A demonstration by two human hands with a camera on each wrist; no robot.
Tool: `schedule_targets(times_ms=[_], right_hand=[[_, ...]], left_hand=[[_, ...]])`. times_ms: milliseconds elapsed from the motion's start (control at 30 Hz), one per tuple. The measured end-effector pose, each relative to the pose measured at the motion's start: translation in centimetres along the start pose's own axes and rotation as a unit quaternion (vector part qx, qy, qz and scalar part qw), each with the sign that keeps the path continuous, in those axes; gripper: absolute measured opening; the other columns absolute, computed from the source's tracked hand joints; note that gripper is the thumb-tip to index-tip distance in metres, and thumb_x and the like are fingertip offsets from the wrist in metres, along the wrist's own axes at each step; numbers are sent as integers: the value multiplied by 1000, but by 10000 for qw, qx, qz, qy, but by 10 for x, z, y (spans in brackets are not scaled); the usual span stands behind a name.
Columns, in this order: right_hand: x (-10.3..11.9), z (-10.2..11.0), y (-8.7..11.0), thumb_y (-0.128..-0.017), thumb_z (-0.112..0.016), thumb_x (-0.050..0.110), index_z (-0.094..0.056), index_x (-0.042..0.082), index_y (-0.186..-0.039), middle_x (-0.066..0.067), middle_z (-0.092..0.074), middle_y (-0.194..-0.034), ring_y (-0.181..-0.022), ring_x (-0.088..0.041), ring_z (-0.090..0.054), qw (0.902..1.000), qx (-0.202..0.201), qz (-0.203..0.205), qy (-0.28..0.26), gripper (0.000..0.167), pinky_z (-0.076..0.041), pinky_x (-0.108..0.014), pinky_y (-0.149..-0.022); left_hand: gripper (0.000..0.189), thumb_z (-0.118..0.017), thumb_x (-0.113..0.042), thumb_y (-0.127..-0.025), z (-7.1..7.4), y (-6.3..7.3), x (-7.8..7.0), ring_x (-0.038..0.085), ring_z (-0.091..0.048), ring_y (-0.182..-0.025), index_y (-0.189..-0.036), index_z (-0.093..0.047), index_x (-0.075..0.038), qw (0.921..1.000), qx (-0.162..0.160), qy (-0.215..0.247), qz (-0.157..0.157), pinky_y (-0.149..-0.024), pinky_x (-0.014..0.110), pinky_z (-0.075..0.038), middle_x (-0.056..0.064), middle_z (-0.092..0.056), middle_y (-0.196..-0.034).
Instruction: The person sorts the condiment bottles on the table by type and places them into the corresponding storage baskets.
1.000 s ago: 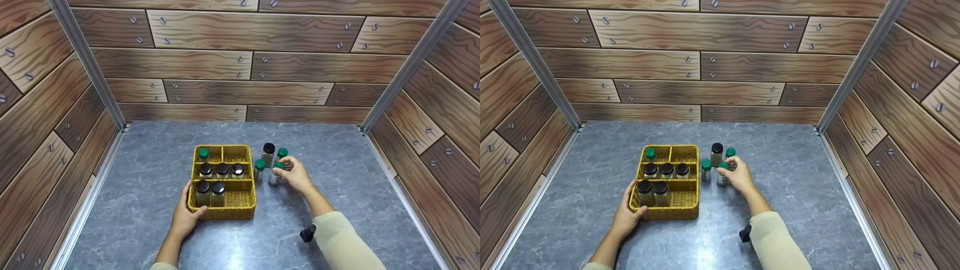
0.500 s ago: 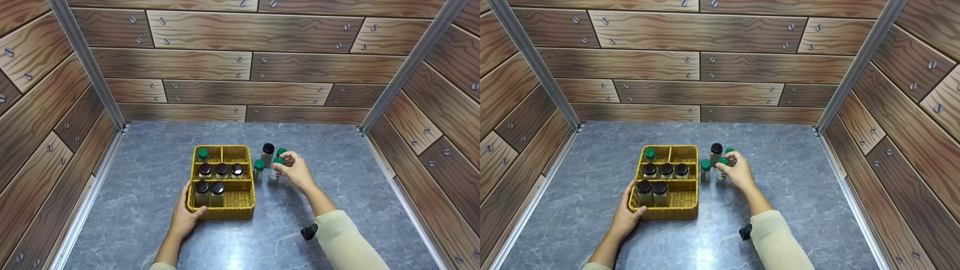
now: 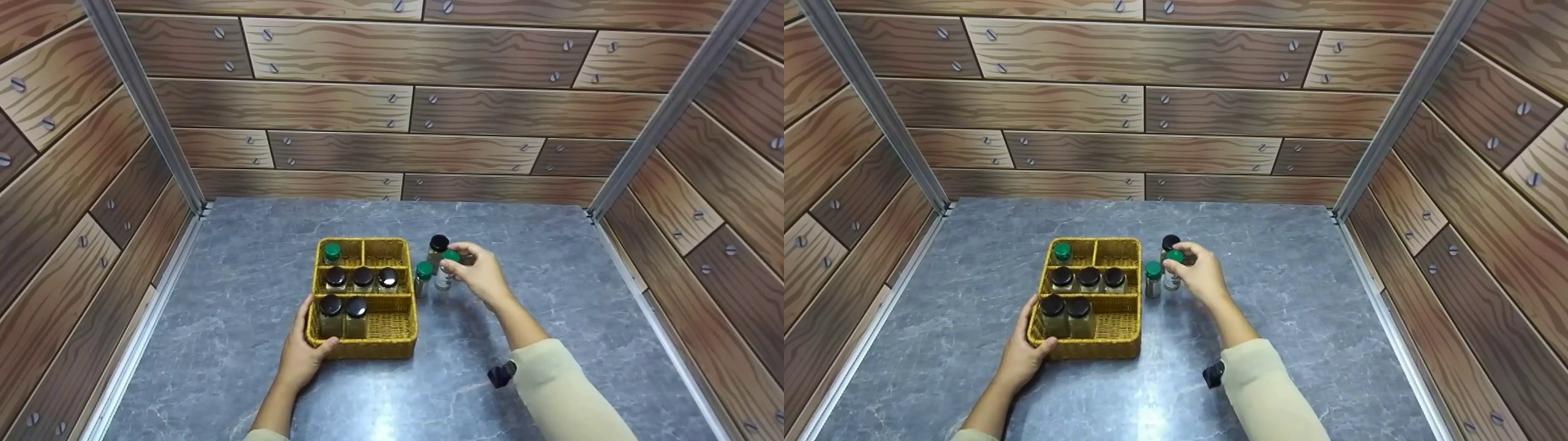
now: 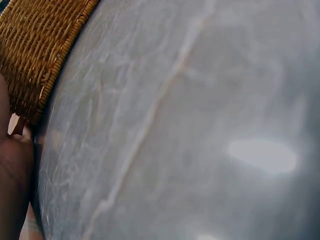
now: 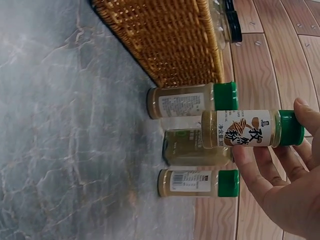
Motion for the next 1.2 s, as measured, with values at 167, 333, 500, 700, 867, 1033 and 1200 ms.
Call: schedule_targets(times_ms=[167,333,500,700,867,1033,1200], right_hand=[[10,-3,-2,-94,-84,11,-70,0,-137,-22,-75,-122,-88,-11,-75,10000,55,57,42,47,-68,-37,-80],[22,-2,-4,-94,-85,13,-72,2,-137,-23,-76,-122,-89,-12,-74,9995,21,183,276,46,-67,-39,-78],[32,0,-8,-94,-86,16,-73,1,-134,-23,-76,-122,-92,-12,-73,9986,-59,302,434,45,-63,-24,-75],[43,3,-12,-94,-86,18,-73,4,-134,-22,-77,-121,-92,-12,-73,9986,-60,326,422,44,-63,-24,-76],[51,5,-14,-94,-86,17,-73,5,-134,-21,-75,-120,-93,-12,-72,9990,-93,315,312,44,-65,-25,-75],[54,3,-15,-94,-86,17,-73,6,-134,-20,-75,-121,-95,-13,-71,9993,-70,252,270,43,-66,-28,-76],[55,-1,-16,-94,-86,15,-73,4,-133,-21,-74,-121,-98,-15,-72,9995,-9,258,171,43,-65,-25,-77]], left_hand=[[109,-95,-29,-81,-1,0,3,43,-49,-152,-170,-33,-23,9999,21,-43,128,-124,61,-38,20,-47,-169],[109,-95,-31,-81,-1,0,4,42,-48,-153,-171,-32,-25,9998,29,-98,175,-125,60,-38,18,-46,-170],[108,-95,-31,-81,-1,0,2,43,-51,-150,-170,-33,-24,9998,-9,-162,92,-123,61,-40,20,-48,-168],[108,-95,-29,-82,0,1,1,42,-53,-148,-170,-33,-24,9998,-12,-183,68,-122,60,-42,20,-50,-167],[108,-95,-29,-82,0,1,2,42,-52,-149,-170,-32,-23,9999,25,-131,103,-123,59,-41,20,-49,-167],[109,-95,-28,-82,0,0,3,42,-52,-149,-171,-32,-23,9999,25,-87,83,-123,59,-40,20,-49,-167],[110,-95,-29,-81,-1,0,3,42,-52,-150,-171,-32,-24,9999,28,-53,132,-123,60,-40,20,-49,-168]])
Point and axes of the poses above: each hand's wrist, its own y-axis away from the middle knuckle, its own z-axis out of the back of the hand, x = y × z, the point moved 10 cm from there along -y, towards the middle knuckle
